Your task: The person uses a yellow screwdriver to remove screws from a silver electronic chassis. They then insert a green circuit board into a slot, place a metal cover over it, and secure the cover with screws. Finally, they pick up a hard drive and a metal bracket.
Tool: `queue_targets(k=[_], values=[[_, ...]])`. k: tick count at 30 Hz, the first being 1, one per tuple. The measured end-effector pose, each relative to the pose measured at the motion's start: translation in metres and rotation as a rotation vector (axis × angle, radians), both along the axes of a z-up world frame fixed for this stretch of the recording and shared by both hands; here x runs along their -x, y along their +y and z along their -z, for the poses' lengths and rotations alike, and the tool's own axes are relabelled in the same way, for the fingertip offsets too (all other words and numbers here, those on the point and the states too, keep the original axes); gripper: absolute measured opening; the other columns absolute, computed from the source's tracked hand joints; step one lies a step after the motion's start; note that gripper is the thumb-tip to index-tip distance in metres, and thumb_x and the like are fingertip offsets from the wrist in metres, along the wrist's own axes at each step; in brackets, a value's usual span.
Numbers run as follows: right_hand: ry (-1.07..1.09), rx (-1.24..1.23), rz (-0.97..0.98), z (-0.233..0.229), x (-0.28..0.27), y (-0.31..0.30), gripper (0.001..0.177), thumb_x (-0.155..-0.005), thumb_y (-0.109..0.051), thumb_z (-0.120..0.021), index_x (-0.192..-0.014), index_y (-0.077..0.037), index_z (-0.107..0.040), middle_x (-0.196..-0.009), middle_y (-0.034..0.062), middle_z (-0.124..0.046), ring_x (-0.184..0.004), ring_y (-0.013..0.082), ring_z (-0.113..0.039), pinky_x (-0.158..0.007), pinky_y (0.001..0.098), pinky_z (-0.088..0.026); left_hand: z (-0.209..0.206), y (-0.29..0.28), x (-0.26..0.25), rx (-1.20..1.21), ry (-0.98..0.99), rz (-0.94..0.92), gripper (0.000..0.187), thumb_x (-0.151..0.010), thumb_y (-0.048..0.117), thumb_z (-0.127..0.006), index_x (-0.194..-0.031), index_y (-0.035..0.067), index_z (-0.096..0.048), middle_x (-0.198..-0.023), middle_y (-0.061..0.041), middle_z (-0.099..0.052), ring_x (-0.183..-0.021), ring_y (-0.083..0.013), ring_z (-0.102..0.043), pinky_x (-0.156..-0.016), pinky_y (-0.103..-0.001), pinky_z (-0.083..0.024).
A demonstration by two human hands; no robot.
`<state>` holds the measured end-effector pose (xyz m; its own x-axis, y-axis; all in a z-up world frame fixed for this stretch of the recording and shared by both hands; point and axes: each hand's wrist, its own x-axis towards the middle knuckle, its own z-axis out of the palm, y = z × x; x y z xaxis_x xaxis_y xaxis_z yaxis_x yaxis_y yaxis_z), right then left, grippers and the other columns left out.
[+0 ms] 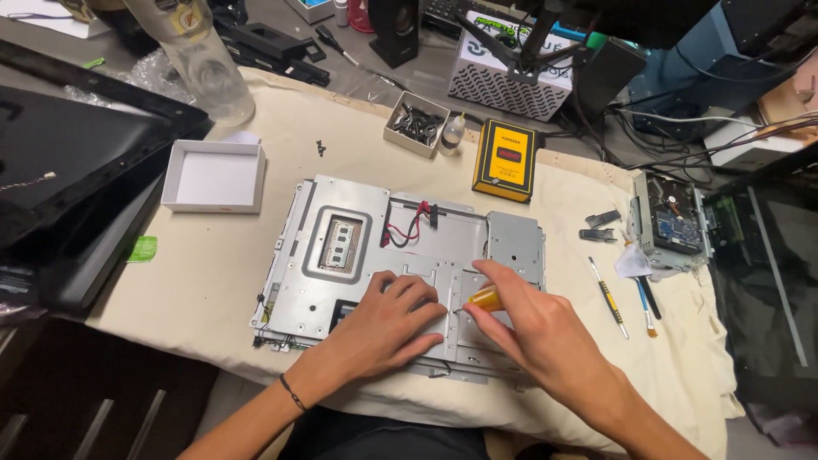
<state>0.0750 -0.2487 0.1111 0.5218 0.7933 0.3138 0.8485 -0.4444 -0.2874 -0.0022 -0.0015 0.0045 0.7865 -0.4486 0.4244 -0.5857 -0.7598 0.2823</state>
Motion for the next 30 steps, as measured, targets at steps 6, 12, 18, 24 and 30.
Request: queue_targets(k=[6,12,18,24,30], values=[[0.55,-0.124,0.327,-0.009,-0.011,-0.011,0.066,-0.099,-0.024,-0.078,-0.157,-0.018,-0.048,-0.116,0.0018,-0.089,-0.092,0.016,-0.091,-0.098,0.0281,-0.065,0.0,0.0,0.001,-0.002,-0.005,0.0,0.027,-0.112,0.039,-0.066,-0.126,0.015,-0.068,-0.129,-0.008,-0.066,-0.124,-0.0315,-0.061,-0.103,-0.055,-0.043],[0.589,-0.473,0.735,0.015,-0.045,-0.052,0.053,-0.109,-0.024,-0.066,-0.153,-0.016,-0.038,-0.082,0.0106,-0.059,-0.068,0.0207,-0.064,-0.073,0.0347,-0.06,0.005,0.001,-0.002,-0.01,-0.013,0.003,0.026,-0.113,0.039,-0.065,-0.124,0.015,-0.067,-0.127,-0.008,-0.065,-0.119,-0.0307,-0.06,-0.104,-0.054,-0.041],[0.409,0.287,0.847,0.035,-0.068,-0.093,0.068,-0.108,-0.047,-0.053,-0.173,-0.033,-0.039,-0.107,0.0203,-0.082,-0.101,0.0474,-0.075,-0.091,0.0501,-0.052,-0.001,0.002,-0.003,-0.019,0.03,0.015,0.027,-0.113,0.04,-0.063,-0.126,0.016,-0.067,-0.127,-0.007,-0.066,-0.119,-0.0299,-0.06,-0.102,-0.054,-0.041],[0.428,0.255,0.939,0.056,-0.073,-0.096,0.069,-0.102,-0.052,-0.056,-0.169,-0.036,-0.052,-0.099,0.0029,-0.074,-0.101,0.03,-0.071,-0.093,0.0457,-0.051,0.0,0.002,-0.002,-0.003,0.019,0.001,0.026,-0.112,0.04,-0.064,-0.125,0.017,-0.067,-0.127,-0.006,-0.067,-0.117,-0.0291,-0.062,-0.102,-0.052,-0.042],[0.007,-0.122,1.036,0.087,-0.137,-0.166,0.043,-0.109,-0.044,-0.073,-0.141,-0.016,-0.07,-0.106,0.0013,-0.065,-0.102,0.0266,-0.064,-0.087,0.0494,-0.049,0.0,0.001,-0.002,-0.011,0.03,-0.009,0.027,-0.112,0.041,-0.064,-0.126,0.018,-0.068,-0.127,-0.006,-0.067,-0.119,-0.0285,-0.062,-0.104,-0.053,-0.042]])
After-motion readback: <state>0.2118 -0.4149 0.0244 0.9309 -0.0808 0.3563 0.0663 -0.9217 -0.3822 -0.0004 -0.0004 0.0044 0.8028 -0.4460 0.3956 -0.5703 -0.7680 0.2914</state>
